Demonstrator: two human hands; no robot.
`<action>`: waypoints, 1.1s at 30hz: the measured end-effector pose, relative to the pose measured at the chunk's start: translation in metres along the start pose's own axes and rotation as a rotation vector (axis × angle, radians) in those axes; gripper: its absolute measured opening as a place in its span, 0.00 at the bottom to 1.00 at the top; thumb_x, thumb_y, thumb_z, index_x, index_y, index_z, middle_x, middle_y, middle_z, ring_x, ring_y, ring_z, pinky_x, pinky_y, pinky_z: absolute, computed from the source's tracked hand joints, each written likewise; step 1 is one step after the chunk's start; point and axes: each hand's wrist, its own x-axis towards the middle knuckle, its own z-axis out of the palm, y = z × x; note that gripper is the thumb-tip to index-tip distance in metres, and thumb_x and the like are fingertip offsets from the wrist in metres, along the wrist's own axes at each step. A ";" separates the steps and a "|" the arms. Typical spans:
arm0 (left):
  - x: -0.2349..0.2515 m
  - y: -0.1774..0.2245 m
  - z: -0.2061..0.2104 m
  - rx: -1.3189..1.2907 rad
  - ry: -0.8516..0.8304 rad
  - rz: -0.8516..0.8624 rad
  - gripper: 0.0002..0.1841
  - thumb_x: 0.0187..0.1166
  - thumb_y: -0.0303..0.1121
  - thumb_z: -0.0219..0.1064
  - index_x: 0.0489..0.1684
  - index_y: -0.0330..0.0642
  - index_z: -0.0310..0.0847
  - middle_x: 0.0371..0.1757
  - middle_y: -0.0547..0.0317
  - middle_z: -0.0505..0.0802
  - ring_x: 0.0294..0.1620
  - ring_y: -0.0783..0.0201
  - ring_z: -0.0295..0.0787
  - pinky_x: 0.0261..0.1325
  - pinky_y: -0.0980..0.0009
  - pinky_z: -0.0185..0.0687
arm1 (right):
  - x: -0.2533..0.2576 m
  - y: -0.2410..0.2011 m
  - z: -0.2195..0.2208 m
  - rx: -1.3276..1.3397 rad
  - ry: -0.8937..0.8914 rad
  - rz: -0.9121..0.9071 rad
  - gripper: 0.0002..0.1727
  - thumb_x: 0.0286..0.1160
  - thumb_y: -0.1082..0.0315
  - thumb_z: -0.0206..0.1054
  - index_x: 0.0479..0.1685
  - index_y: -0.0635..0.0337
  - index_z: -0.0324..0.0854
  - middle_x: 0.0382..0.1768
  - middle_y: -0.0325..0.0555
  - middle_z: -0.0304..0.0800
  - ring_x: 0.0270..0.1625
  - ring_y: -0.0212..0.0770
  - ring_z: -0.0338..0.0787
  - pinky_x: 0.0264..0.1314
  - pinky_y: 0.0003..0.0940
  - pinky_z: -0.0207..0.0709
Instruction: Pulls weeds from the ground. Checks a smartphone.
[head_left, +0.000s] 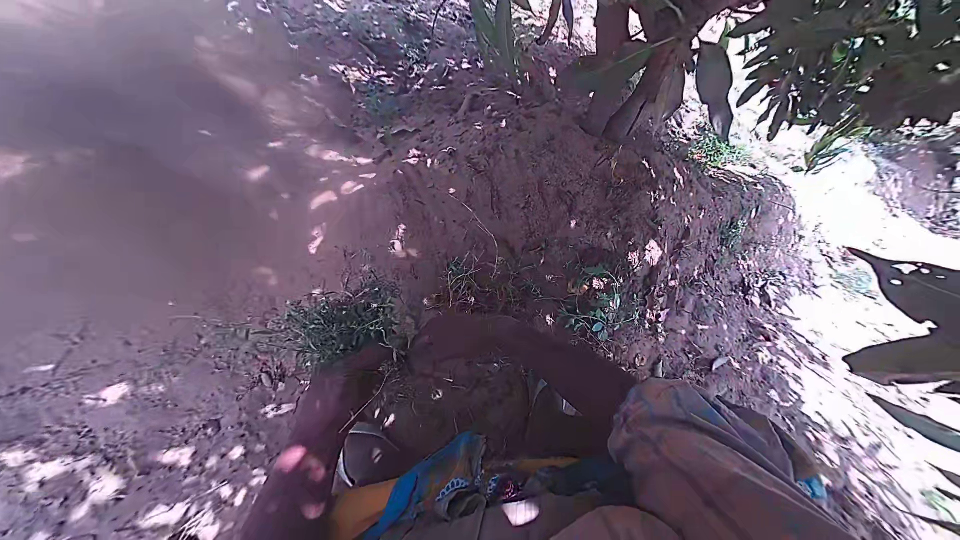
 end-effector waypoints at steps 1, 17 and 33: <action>-0.001 0.000 0.002 0.019 0.025 -0.013 0.09 0.84 0.24 0.54 0.47 0.33 0.80 0.38 0.64 0.87 0.38 0.76 0.83 0.48 0.76 0.79 | -0.004 0.002 -0.010 -0.099 0.019 0.056 0.15 0.87 0.71 0.58 0.54 0.75 0.85 0.48 0.60 0.90 0.47 0.43 0.86 0.56 0.38 0.77; -0.002 0.009 0.012 -0.126 0.118 -0.052 0.06 0.79 0.24 0.55 0.42 0.40 0.78 0.32 0.71 0.86 0.31 0.79 0.83 0.38 0.80 0.81 | -0.097 0.104 -0.107 0.055 0.851 0.616 0.19 0.87 0.64 0.59 0.58 0.75 0.82 0.54 0.64 0.89 0.56 0.54 0.88 0.66 0.52 0.77; -0.001 0.013 0.008 -0.253 0.039 -0.046 0.14 0.84 0.24 0.45 0.49 0.39 0.79 0.36 0.68 0.87 0.36 0.76 0.85 0.44 0.78 0.82 | -0.119 0.020 -0.112 0.169 0.735 0.178 0.16 0.88 0.68 0.57 0.34 0.65 0.85 0.30 0.36 0.86 0.33 0.23 0.78 0.43 0.23 0.71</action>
